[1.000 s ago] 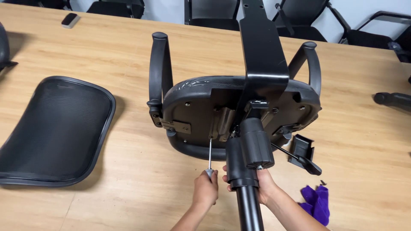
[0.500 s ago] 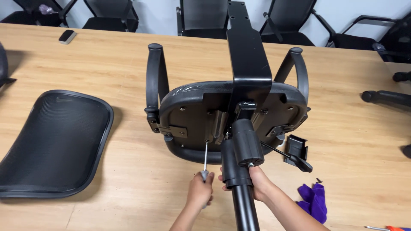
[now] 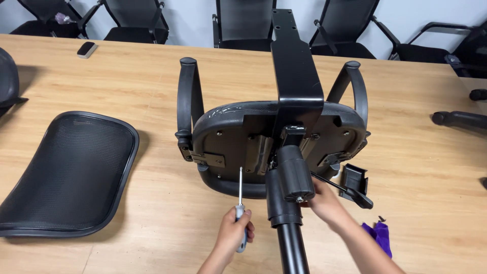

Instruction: Assembling or repairing an office chair by attaching the seat and backrest components using a screwdriver.

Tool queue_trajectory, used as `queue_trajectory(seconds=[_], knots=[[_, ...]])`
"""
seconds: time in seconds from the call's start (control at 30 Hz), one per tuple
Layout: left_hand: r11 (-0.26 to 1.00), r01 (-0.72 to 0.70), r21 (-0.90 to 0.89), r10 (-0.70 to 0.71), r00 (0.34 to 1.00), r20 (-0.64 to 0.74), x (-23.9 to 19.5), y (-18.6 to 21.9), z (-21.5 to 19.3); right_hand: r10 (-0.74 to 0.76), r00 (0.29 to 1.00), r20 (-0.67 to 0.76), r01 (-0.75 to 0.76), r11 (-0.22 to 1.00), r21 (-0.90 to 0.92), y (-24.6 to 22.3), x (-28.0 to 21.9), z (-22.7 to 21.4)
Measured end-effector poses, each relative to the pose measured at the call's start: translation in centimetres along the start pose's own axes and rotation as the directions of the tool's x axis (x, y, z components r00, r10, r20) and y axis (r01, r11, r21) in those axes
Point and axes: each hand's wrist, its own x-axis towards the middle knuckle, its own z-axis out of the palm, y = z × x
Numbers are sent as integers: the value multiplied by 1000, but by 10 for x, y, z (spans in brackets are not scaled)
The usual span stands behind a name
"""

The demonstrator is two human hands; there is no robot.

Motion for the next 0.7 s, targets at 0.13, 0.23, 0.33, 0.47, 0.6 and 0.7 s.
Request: queue_trajectory(seconds=[0.13,0.23,0.33,0.47,0.6,0.7], knots=[[992,-115,-45,114,993,-5,15,9,-15,-22,1000,16,27,922,-387,-40,-15,-21],[993,-117,-14,117,993,3,6,36,-19,-95,996,-2,88,931,-353,-61,-17,-34],[992,-120,33,119,992,38,3,49,-18,-184,978,-99,161,966,-203,-75,-16,-48],[983,-150,106,147,988,37,20,31,-25,-251,940,-232,198,953,-230,-72,-18,-79],[980,-141,140,133,989,64,18,37,-22,-348,917,-195,234,866,-443,-74,-32,-90],[970,-217,106,207,974,95,14,59,-15,-310,928,-205,175,850,-496,-83,-31,-89]])
